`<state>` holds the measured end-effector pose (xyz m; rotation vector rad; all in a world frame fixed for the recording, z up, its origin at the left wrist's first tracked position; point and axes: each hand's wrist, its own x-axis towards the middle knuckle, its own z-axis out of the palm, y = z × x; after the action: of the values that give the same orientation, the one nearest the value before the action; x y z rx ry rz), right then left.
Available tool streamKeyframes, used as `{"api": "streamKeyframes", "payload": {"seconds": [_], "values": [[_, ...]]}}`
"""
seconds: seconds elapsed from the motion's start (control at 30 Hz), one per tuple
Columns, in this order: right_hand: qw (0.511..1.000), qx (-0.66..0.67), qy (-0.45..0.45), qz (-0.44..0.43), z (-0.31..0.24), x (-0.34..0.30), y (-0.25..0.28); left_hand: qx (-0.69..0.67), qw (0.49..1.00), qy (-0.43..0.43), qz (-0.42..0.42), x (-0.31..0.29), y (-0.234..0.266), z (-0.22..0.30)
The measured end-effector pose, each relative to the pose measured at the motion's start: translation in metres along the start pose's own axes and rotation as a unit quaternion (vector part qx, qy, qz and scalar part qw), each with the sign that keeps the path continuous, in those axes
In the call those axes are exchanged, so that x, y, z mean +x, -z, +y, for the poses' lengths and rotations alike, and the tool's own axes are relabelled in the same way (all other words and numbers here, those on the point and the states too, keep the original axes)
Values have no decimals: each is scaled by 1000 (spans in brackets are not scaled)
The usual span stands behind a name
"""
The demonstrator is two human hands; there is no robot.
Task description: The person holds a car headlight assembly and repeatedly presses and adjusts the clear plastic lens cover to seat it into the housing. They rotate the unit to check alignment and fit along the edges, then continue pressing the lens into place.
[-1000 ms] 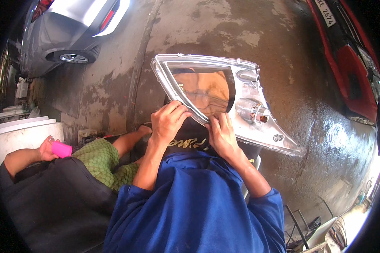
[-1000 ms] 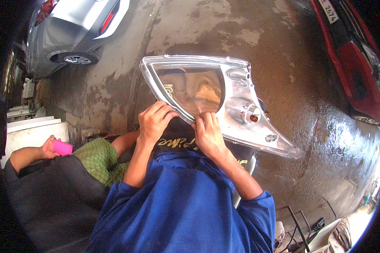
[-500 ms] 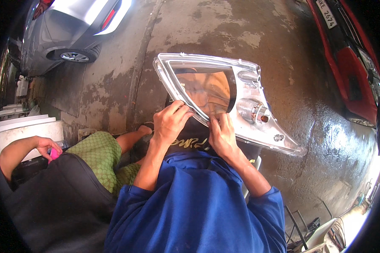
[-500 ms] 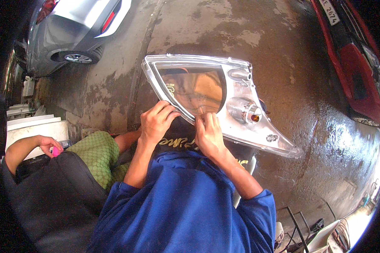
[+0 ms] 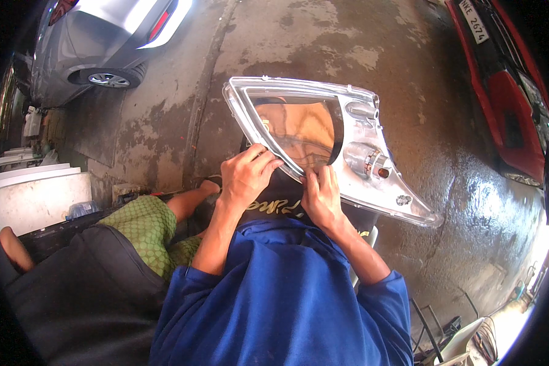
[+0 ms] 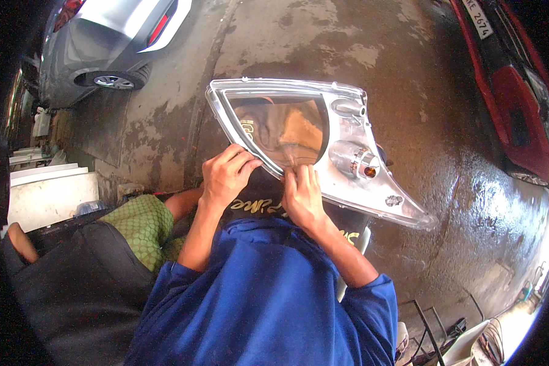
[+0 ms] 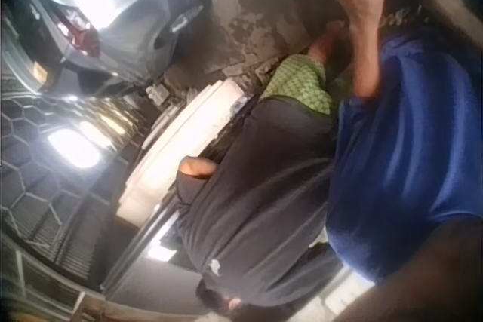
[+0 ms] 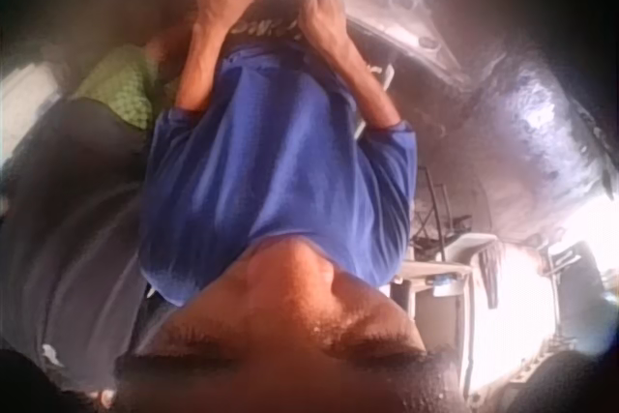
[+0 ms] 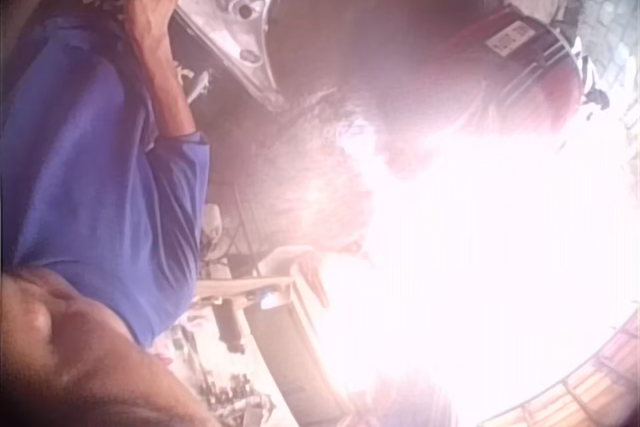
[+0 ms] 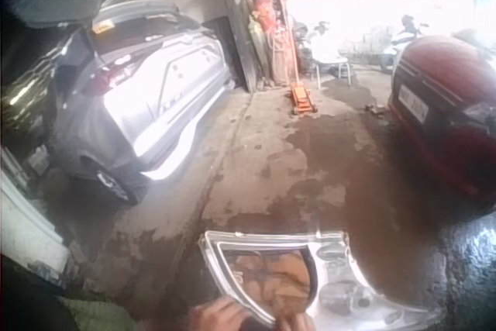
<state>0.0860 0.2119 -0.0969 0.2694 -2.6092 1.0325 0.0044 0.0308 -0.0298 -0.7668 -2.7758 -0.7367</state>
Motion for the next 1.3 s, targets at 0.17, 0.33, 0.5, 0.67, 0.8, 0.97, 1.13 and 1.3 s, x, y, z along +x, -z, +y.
{"api": "streamKeyframes", "payload": {"seconds": [0.17,0.33,0.5,0.67,0.8,0.97,1.13,1.3], "values": [[1000,-2,-11,-17,-1,-1,1,14,1000,-11,14,-2,-3,-3],[1000,8,-2,-8,-1,1,1,15,1000,-15,23,-3,-5,-6],[999,14,29,2,5,2,-1,-3,1000,-10,28,-3,-6,-7],[999,4,48,-10,8,1,0,-36,999,0,31,-2,-7,-6],[999,-5,24,-48,8,-2,-3,-54,998,1,25,-4,-9,-6],[999,-4,25,-38,6,0,0,-78,997,-16,25,-8,-13,-11],[999,-12,28,-24,7,0,-2,-84,996,-22,32,-9,-12,-12],[999,-14,23,-18,6,0,-2,-129,981,43,138,3,13,-15]]}}
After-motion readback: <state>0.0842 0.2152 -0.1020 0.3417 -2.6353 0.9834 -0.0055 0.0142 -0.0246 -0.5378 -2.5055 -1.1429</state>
